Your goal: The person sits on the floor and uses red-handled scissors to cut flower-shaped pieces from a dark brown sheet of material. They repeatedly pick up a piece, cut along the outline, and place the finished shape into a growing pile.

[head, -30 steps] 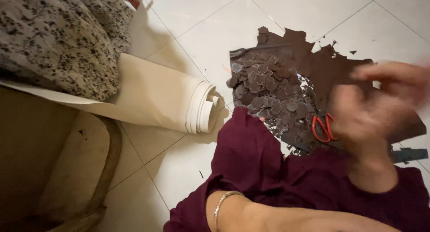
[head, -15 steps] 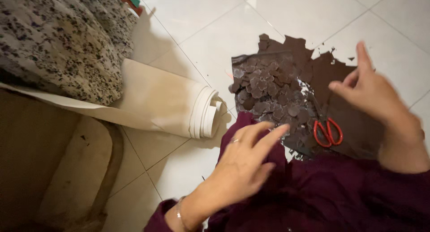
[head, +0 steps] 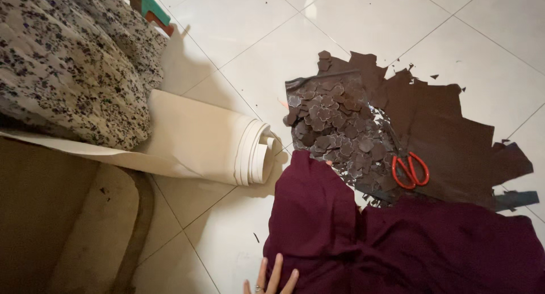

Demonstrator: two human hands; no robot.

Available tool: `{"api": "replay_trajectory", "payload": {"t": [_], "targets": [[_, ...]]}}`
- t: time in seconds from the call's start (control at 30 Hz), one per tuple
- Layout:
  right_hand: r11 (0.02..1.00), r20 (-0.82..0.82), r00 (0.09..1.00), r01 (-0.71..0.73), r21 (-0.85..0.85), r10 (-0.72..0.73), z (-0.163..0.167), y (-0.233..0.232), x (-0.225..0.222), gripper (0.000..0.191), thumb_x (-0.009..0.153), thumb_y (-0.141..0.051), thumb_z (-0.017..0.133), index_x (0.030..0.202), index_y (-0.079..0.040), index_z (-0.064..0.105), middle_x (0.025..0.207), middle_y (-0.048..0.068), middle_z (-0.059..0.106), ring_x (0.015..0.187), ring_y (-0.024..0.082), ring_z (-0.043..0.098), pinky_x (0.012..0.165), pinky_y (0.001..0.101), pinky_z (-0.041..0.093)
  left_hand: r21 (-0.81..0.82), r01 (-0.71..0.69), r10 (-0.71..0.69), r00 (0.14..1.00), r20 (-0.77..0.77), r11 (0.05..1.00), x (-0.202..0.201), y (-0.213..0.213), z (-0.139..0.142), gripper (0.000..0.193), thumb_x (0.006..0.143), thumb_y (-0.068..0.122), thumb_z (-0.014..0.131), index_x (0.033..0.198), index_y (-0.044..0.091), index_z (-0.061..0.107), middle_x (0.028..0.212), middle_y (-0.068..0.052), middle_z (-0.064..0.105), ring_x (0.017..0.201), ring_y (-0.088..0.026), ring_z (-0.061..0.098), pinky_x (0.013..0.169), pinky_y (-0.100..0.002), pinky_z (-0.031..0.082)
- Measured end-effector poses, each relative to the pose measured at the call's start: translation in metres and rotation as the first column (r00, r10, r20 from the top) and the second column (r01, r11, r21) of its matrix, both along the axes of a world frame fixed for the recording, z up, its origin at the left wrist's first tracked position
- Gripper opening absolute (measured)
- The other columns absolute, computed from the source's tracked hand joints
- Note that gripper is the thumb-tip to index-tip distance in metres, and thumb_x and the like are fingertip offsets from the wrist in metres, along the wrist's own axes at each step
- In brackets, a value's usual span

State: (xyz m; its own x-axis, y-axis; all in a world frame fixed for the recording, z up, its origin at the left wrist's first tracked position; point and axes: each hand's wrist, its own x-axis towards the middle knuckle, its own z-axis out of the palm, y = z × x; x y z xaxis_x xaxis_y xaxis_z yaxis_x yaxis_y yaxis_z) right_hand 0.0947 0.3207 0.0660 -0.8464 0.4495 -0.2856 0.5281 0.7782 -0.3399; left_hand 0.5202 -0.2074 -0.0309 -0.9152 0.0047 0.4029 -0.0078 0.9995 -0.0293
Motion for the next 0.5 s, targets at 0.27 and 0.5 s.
{"api": "replay_trajectory", "payload": {"t": [0.27,0.5], "targets": [[0.981,0.234,0.967,0.139,-0.138,-0.104,-0.026,0.027,0.062,0.058,0.105,-0.041,0.067,0.137,0.006,0.054,0.108,0.027,0.069,0.085,0.04,0.072,0.07,0.0445,0.058,0.135,0.062,-0.147,0.553,0.82,0.989,-0.013,-0.002,-0.026,0.061,0.101,0.029,0.049,0.153,0.044,0.02,0.16,-0.013,0.005,0.144,-0.05,0.028,0.097,-0.067,0.039],[0.984,0.145,0.987,0.096,-0.152,-0.074,-0.027,0.019,0.043,0.055,0.109,-0.041,0.065,0.129,0.01,0.062,0.114,0.033,0.071,0.09,0.043,0.073,0.071,0.046,0.058,0.117,-0.04,-0.112,0.112,0.987,0.992,-0.028,0.005,0.009,0.093,0.101,0.007,0.053,0.166,0.045,-0.001,0.168,-0.016,-0.027,0.129,-0.049,0.049,0.106,-0.058,0.042]]}}
